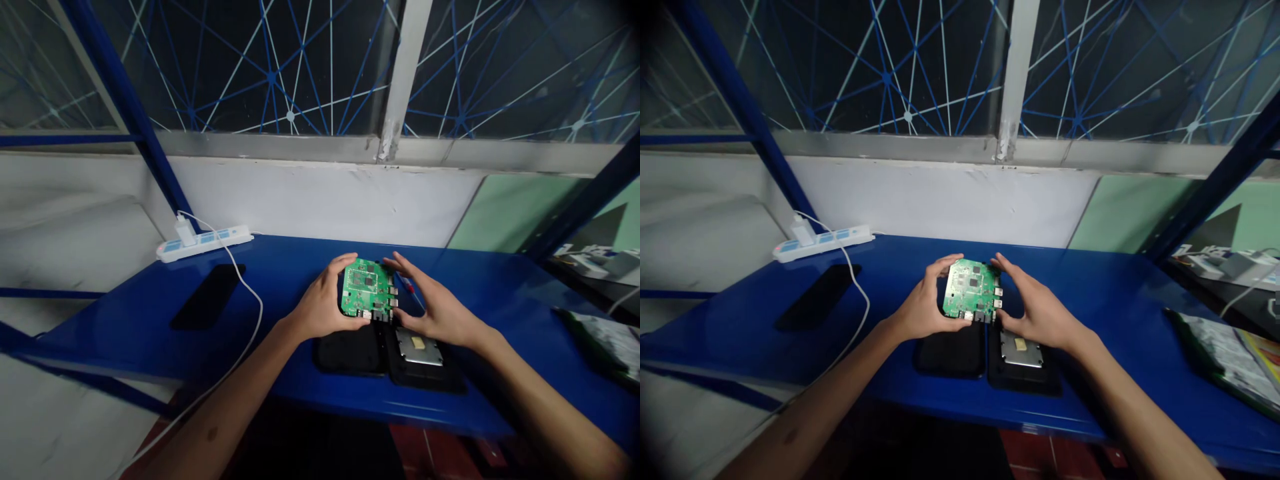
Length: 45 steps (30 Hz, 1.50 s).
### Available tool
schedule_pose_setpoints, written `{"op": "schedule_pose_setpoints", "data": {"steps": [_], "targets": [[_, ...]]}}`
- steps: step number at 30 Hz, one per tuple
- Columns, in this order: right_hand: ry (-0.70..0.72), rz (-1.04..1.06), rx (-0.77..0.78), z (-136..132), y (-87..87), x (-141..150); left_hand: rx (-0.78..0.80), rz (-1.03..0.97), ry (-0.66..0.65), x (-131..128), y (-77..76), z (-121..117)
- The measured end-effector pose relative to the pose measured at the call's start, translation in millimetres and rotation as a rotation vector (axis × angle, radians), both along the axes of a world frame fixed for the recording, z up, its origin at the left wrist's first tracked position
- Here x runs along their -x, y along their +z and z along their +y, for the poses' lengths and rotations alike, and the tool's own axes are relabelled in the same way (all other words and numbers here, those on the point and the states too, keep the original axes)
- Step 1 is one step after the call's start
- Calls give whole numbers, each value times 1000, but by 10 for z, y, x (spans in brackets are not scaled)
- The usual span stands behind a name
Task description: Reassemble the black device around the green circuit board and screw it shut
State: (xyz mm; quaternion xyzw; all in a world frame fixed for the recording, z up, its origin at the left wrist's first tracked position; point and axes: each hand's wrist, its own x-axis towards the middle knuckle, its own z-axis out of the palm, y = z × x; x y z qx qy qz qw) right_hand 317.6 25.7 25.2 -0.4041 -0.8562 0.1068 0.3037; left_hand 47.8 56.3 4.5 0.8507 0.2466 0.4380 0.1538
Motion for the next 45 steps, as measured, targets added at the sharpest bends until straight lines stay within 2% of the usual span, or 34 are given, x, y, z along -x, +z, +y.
{"op": "schedule_pose_setpoints", "data": {"steps": [6, 10, 14, 19, 25, 29, 35, 40, 45], "targets": [[3, -41, -7, -5, 7, 5, 1, 45, -20, 22, 31, -52], [-3, 56, 39, -19, -39, 77, 77, 97, 4, 131, 32, -141], [16, 136, 116, -34, -82, 163, 118, 112, 24, 318, -52, -270], [21, 92, 154, -73, -80, 209, 278, 263, 30, 514, -147, -381], [46, -15, 167, -161, -33, 279, 349, 385, 2, 545, -138, -397], [78, -63, 137, -191, -1, 304, 347, 425, 5, 579, -167, -409], [104, -97, 122, -205, -4, 301, 362, 419, 74, 608, -225, -419], [114, -80, 162, -209, -8, 295, 380, 440, 88, 604, -239, -403], [119, -37, 224, -210, 9, 293, 327, 435, 63, 580, -198, -388]]}}
